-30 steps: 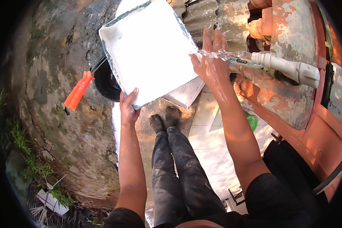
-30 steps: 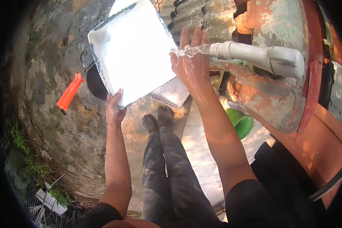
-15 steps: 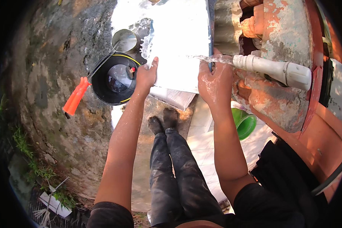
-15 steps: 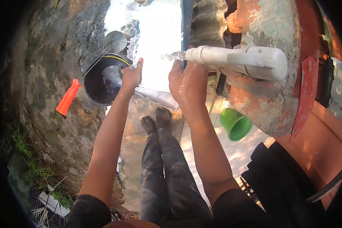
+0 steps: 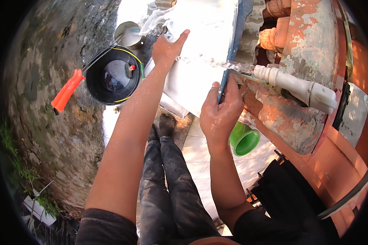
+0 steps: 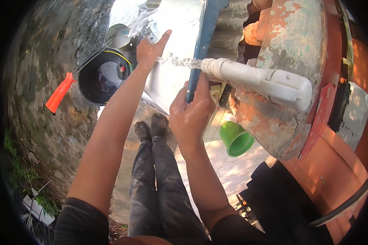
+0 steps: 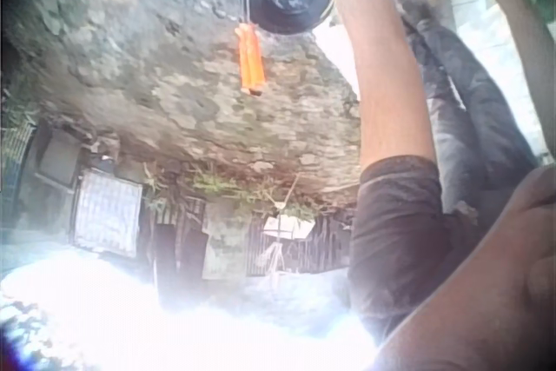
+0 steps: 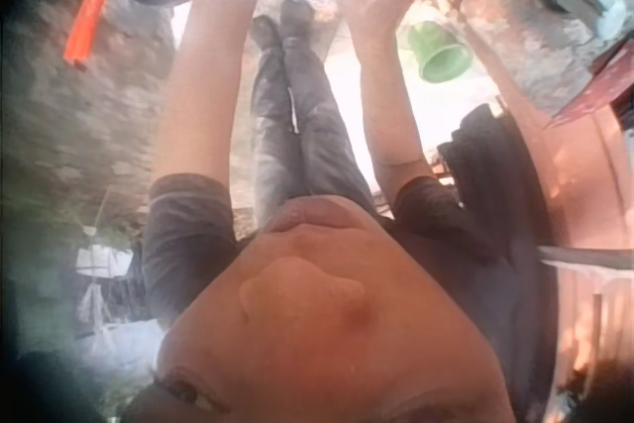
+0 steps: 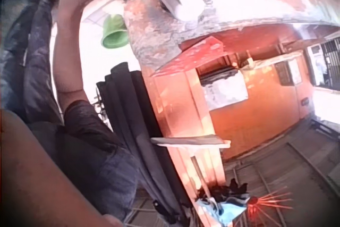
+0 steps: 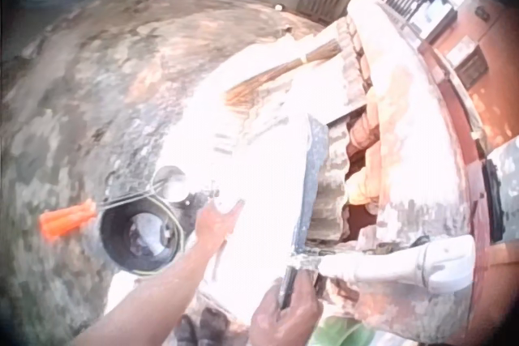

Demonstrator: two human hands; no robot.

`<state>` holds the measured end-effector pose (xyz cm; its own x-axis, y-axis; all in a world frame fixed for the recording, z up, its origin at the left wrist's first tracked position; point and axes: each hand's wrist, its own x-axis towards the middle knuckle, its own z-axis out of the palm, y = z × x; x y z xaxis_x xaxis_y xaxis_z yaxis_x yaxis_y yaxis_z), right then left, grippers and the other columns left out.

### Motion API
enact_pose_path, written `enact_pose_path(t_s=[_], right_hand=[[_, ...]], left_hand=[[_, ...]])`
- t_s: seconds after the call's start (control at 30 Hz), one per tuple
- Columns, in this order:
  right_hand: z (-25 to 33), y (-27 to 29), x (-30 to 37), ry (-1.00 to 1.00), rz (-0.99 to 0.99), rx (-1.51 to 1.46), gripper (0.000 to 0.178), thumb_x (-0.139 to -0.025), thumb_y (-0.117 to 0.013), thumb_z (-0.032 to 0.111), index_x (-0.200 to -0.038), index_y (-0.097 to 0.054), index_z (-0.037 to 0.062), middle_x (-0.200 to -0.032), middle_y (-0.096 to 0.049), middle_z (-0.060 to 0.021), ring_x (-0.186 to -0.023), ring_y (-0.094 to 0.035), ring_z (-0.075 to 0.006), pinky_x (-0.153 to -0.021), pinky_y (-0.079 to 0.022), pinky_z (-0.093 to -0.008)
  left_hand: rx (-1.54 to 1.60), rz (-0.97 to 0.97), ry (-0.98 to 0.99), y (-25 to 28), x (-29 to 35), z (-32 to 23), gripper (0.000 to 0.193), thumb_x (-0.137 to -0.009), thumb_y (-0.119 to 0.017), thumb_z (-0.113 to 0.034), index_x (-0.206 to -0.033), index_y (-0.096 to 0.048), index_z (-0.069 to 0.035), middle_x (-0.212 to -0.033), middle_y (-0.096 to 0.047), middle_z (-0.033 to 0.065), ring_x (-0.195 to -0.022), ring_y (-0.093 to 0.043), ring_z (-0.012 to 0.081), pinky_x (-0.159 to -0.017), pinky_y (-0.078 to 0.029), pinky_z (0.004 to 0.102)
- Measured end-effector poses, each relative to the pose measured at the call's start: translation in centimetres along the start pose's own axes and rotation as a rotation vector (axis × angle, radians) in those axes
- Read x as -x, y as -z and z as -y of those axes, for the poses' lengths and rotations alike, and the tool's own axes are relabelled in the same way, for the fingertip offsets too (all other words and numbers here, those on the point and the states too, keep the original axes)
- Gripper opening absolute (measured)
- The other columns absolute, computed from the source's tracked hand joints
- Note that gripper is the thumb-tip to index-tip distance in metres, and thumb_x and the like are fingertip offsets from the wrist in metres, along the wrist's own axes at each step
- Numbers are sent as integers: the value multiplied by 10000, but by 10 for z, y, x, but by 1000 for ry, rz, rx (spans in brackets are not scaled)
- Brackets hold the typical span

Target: The person rinses a white paint tray under a running tap, then scrubs it with a brush and rinses it again. They also rinse a paint roller and a small metal container before placing them aside.

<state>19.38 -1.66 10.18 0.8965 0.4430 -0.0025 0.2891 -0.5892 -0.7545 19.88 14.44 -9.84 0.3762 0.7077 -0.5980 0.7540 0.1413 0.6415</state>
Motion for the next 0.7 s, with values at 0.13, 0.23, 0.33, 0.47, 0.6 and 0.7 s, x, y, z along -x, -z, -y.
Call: enact_pose_path(t_s=[0.13,0.23,0.33,0.47,0.6,0.7], right_hand=[[3,-1,-11,-117,136,139,305,-990,-565,-33,-1268,-621,-145,-969,-734,-199,-844,-682,-204,-768,-543,-357],[-6,2,-1,-73,110,18,292,-989,-573,-26,-1253,-631,-138,-941,-725,-194,-803,-662,-191,-745,-536,-339],[-9,-15,16,46,69,-42,224,-992,-572,-22,-1179,-637,-126,-899,-700,-167,-775,-627,-151,-707,-515,-323],[-15,-14,-7,-18,71,66,179,-998,-556,-27,-1125,-641,-120,-827,-658,-99,-698,-538,-89,-619,-463,-299],[-34,-8,8,-43,24,-227,312,-966,-563,-46,-1263,-632,-110,-951,-738,-195,-783,-668,-186,-713,-524,-335],[-21,-15,46,-72,50,-255,393,-992,-541,-55,-1373,-581,-142,-1132,-740,-211,-989,-709,-205,-854,-547,-320]], left_hand=[[-303,-91,-375,-34,42,15,901,-1056,-443,-631,-1673,-216,-15,-1692,-204,341,-1604,-180,431,-1277,-160,570],[84,148,-646,-19,33,8,869,-1095,-381,-595,-1666,-183,29,-1732,-160,284,-1624,-104,421,-1309,-118,495],[220,145,-533,-5,-3,2,921,-1096,-301,-642,-1651,-156,79,-1754,-115,241,-1634,-38,397,-1328,-86,417],[160,365,-607,-22,66,-32,939,-1085,-264,-681,-1680,-59,17,-1761,-72,223,-1638,-26,363,-1338,-78,452],[-226,234,-677,-11,41,-10,831,-1099,-261,-654,-1706,-119,-104,-1759,-108,212,-1638,-59,353,-1337,-82,464],[-151,-51,-973,-12,-18,61,607,-1138,-303,-434,-1702,-232,-224,-1759,-183,175,-1637,-105,361,-1313,-65,558]])
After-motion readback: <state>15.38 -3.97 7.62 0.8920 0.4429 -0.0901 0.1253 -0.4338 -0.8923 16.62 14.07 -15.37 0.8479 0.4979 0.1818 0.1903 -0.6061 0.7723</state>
